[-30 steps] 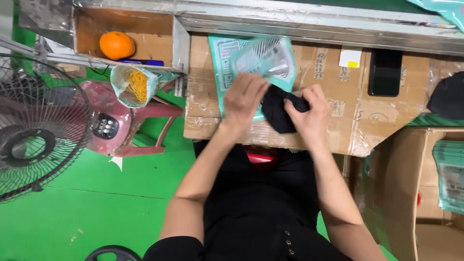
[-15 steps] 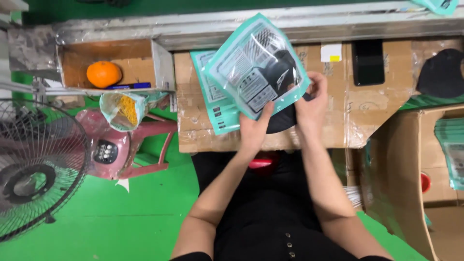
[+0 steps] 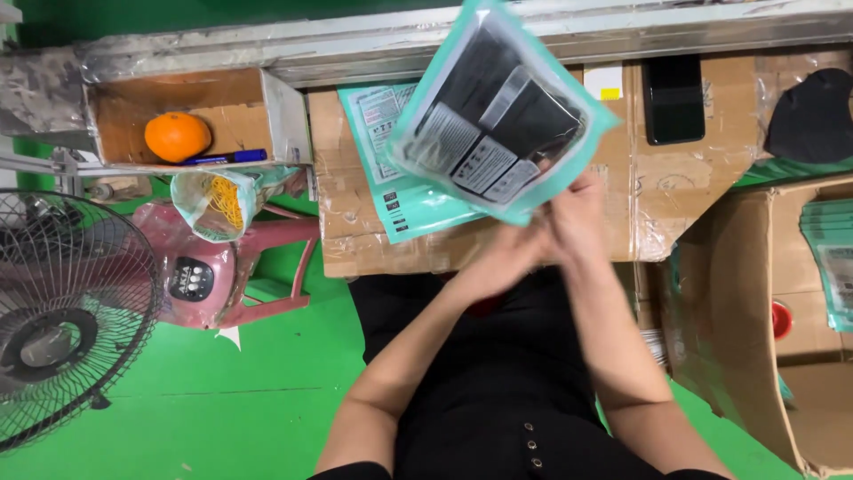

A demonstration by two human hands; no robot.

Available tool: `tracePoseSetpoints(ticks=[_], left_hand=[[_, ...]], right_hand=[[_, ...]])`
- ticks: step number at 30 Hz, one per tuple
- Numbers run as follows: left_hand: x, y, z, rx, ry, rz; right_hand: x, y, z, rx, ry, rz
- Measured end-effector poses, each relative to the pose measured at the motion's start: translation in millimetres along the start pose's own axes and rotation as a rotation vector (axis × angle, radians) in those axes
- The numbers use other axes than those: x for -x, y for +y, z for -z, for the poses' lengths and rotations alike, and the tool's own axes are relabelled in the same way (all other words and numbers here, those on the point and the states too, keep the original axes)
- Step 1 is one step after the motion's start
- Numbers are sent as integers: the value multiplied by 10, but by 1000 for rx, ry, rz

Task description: The recorder is packaging black face masks into plastic bags on a workbench near a conveyor belt.

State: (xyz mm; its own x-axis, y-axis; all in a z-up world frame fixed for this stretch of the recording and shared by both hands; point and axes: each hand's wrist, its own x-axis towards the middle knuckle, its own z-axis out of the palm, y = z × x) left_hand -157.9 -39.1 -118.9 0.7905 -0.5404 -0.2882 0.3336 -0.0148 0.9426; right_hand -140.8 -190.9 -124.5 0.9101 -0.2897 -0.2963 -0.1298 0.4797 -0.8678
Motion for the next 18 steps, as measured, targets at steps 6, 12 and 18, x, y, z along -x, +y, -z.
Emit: tracePoseSetpoints(ticks=[6,12,18], left_hand=[[398,1423,251,-813,321,-793],[213,1273,409,-556,359,-791],[252,1034,338,-180,613,-601]], right_hand=[[249,-777,-106,735,-215,540],[316,-831,-321,846,-172,858],[191,-672,-126,267,-24,536]])
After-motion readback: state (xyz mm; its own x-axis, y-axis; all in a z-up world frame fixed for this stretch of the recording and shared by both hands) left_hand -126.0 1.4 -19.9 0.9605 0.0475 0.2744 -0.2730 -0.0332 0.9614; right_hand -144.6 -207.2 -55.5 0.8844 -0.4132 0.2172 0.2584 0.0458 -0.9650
